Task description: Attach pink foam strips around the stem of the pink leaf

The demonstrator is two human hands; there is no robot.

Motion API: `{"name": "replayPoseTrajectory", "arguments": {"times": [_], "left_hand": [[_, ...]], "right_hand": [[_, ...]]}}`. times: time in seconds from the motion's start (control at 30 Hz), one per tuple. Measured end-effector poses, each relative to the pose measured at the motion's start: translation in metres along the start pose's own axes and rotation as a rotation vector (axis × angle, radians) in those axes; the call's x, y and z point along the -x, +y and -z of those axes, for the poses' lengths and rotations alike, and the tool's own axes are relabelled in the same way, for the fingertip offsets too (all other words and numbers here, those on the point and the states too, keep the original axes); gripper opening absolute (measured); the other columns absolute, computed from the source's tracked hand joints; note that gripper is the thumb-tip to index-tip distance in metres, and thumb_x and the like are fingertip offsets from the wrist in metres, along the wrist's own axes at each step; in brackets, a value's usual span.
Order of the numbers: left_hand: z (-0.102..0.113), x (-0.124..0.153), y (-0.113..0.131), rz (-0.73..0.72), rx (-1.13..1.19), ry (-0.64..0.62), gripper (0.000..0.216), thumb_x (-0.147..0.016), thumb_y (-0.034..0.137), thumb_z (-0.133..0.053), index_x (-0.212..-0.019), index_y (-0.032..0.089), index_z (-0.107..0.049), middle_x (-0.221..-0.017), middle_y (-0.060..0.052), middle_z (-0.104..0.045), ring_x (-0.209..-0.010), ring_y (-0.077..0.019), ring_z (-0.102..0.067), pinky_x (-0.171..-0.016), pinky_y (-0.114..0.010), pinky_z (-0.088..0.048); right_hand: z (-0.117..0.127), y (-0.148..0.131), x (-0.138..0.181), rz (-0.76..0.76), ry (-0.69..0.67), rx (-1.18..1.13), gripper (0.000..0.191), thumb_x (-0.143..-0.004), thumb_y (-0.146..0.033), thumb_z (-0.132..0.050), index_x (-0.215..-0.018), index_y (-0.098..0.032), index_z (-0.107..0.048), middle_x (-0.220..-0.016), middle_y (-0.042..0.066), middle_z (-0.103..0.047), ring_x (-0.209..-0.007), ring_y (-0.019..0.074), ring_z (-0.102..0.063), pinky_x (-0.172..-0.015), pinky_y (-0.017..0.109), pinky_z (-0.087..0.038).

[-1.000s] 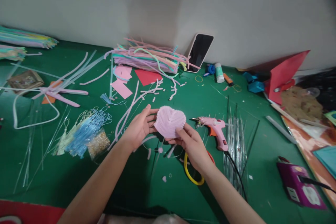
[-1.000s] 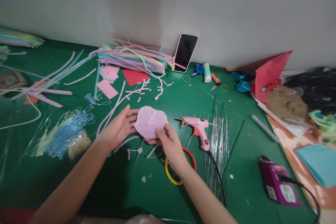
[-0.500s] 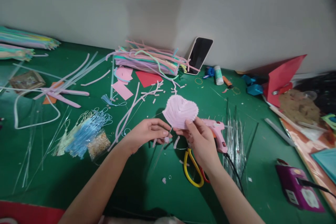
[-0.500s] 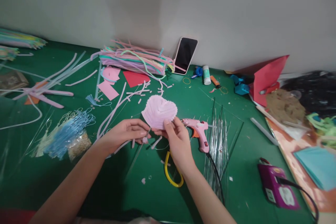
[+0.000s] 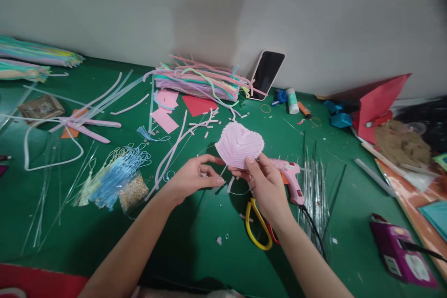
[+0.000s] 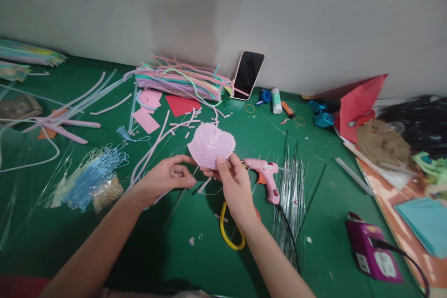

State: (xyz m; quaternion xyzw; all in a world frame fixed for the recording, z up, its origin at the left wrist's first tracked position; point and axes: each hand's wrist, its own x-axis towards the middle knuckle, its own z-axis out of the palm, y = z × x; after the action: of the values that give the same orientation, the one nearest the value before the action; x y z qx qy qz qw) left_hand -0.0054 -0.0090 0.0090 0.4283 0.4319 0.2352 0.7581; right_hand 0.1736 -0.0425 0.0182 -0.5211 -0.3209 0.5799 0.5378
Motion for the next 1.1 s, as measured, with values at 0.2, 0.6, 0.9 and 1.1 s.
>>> {"name": "replayPoseTrajectory", "arguments": {"times": [0.2, 0.6, 0.9, 1.1], "left_hand": [[0.001, -0.002, 0.002, -0.029, 0.03, 0.074, 0.048, -0.067, 0.031, -0.08, -0.107, 0.016, -0.059, -0.067, 0.0, -0.066, -0.067, -0.0135, -0.061, -0.069, -0.028, -0.046], [0.002, -0.003, 0.001, -0.174, -0.008, 0.213, 0.035, -0.072, 0.034, -0.077, -0.1, 0.018, -0.064, -0.079, -0.001, -0.066, -0.078, -0.0148, -0.063, -0.077, -0.029, -0.047], [-0.013, 0.012, 0.011, -0.542, -0.663, 0.481, 0.02, -0.081, 0.026, -0.065, -0.099, 0.02, -0.059, -0.082, 0.0, -0.065, -0.078, -0.0137, -0.063, -0.072, -0.025, -0.05], [-0.033, 0.021, 0.003, -0.767, -1.213, 0.394, 0.029, -0.085, 0.017, -0.059, -0.112, 0.019, -0.05, -0.089, -0.004, -0.063, -0.081, -0.0194, -0.06, -0.07, -0.03, -0.048]], "right_hand": [[0.003, 0.003, 0.0, -0.046, -0.022, -0.022, 0.023, -0.087, -0.043, -0.06, -0.097, -0.022, -0.061, -0.092, 0.003, -0.071, -0.079, 0.0166, -0.07, -0.075, 0.032, -0.057], [0.002, 0.014, 0.015, -0.152, -0.093, 0.249, 0.042, -0.085, -0.051, -0.057, -0.111, -0.018, -0.057, -0.094, 0.006, -0.07, -0.074, 0.016, -0.066, -0.066, 0.03, -0.055], [0.006, -0.004, 0.023, -0.014, -0.013, 0.442, 0.046, -0.088, -0.054, -0.052, -0.12, -0.022, -0.057, -0.114, 0.01, -0.067, -0.087, 0.0196, -0.064, -0.072, 0.032, -0.053], [0.004, -0.011, 0.016, -0.025, -0.264, -0.109, 0.055, -0.082, -0.057, -0.061, -0.13, -0.034, -0.05, -0.136, 0.006, -0.055, -0.12, 0.0247, -0.055, -0.093, 0.041, -0.049]]}}
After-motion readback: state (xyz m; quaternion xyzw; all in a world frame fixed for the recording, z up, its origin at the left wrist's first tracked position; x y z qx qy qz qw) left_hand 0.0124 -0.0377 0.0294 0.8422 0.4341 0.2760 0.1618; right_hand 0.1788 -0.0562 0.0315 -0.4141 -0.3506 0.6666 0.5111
